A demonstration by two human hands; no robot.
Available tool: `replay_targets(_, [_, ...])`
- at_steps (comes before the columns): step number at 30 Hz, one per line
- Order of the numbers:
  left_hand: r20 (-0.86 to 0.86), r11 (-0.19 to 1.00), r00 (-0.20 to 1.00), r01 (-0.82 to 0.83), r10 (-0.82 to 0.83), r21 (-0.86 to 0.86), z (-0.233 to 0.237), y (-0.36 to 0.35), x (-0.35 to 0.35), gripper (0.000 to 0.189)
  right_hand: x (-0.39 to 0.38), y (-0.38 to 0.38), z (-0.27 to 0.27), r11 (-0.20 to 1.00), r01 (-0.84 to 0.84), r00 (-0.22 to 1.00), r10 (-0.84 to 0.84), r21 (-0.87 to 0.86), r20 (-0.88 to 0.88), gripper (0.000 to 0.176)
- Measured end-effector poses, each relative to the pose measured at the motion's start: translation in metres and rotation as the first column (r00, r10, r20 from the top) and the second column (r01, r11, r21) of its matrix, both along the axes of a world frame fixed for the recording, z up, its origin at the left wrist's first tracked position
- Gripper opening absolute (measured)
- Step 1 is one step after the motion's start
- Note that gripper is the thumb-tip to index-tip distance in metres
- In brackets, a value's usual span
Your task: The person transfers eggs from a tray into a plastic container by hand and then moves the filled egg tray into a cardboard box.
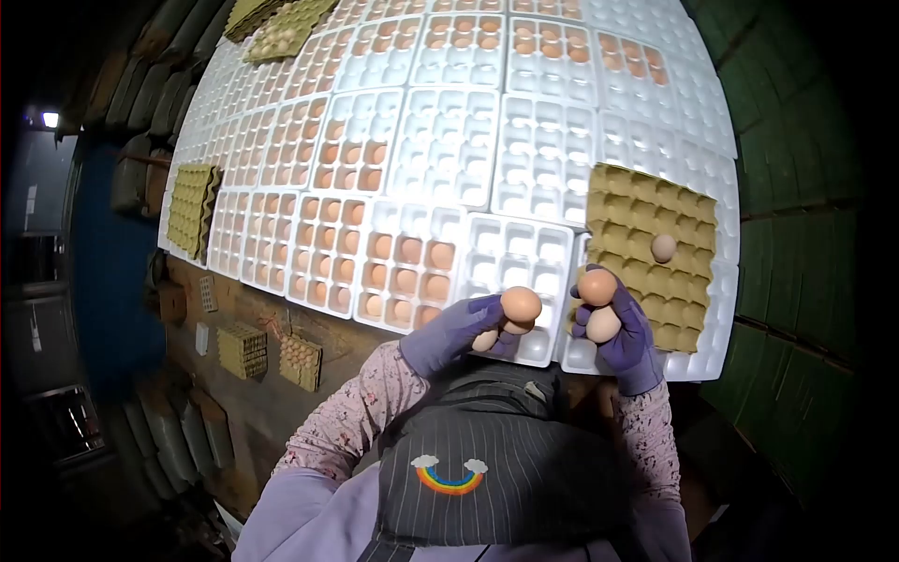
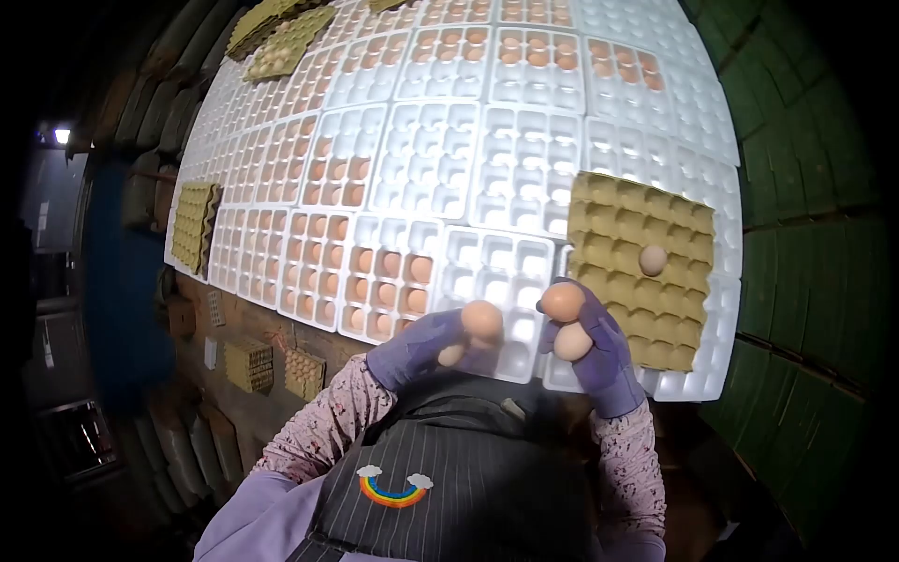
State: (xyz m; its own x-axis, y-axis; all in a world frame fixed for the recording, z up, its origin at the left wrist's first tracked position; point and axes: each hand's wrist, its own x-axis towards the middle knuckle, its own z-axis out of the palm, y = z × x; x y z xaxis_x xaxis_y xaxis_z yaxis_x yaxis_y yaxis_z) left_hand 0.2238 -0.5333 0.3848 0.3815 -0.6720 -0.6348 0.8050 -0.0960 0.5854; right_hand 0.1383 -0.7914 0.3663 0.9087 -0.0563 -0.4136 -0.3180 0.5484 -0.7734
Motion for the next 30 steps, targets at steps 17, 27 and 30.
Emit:
replay_targets(17, [0.878,0.813,0.173,-0.333,-0.445,0.478,-0.058,0.123,0.193,0.039,0.206,0.234,-0.086,0.241,0.261,0.865,0.372,-0.935,0.337,0.051])
replay_targets(27, [0.679,0.666,0.037,-0.166,-0.733,0.727,-0.064,0.083,0.228,0.045,0.109,0.179,-0.05,0.389,0.185,0.982,-0.099,-0.902,0.159,0.046])
replay_targets(30, [0.828,0.843,0.26,-0.082,-0.497,0.532,-0.07,0.055,0.222,0.046,0.085,0.162,-0.054,0.309,0.2,0.975,-0.155,-0.93,0.158,0.044])
